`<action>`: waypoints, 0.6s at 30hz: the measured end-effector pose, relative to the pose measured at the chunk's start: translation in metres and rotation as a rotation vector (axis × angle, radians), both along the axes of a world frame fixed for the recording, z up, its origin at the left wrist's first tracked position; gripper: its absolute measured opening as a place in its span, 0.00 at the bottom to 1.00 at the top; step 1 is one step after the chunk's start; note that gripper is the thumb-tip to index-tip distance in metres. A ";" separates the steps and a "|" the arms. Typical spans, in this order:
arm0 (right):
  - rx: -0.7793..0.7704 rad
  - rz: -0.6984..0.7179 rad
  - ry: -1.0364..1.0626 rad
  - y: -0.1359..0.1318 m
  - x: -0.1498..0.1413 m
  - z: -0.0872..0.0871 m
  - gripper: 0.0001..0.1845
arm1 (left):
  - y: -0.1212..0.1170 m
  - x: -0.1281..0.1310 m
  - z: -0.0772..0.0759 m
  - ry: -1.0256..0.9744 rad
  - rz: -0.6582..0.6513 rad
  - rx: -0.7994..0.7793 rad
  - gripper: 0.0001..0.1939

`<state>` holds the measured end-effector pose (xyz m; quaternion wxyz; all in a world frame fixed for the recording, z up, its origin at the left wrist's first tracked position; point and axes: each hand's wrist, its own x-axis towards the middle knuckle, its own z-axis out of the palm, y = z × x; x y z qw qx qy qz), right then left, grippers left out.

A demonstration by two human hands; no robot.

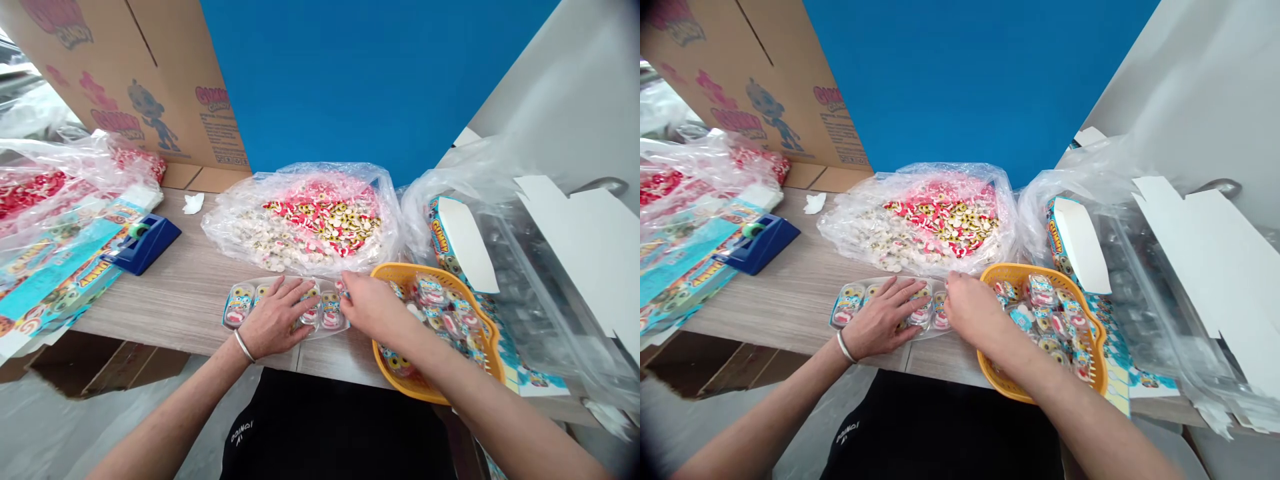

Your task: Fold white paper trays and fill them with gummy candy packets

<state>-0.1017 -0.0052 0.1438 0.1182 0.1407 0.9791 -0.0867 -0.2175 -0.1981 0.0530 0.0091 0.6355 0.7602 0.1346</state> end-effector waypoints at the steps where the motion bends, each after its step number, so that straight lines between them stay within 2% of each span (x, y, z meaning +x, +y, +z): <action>1: 0.030 0.004 -0.017 -0.008 -0.004 -0.007 0.16 | 0.000 0.000 0.000 -0.002 0.000 -0.002 0.28; 4: 0.057 0.035 -0.043 -0.018 -0.012 -0.022 0.21 | 0.000 0.000 0.000 -0.004 -0.003 0.003 0.27; 8: -0.088 0.126 -0.092 -0.011 -0.011 -0.026 0.12 | 0.000 0.000 0.000 -0.009 -0.006 0.004 0.28; 10: -0.101 0.158 -0.085 -0.008 -0.010 -0.027 0.12 | -0.001 0.001 0.000 -0.017 -0.009 0.002 0.28; 16: 0.065 0.183 -0.047 -0.014 -0.010 -0.034 0.11 | -0.002 0.001 0.001 -0.026 -0.001 -0.005 0.29; 18: 0.061 0.182 -0.055 -0.017 -0.012 -0.036 0.12 | -0.002 0.001 0.001 -0.025 -0.003 -0.007 0.29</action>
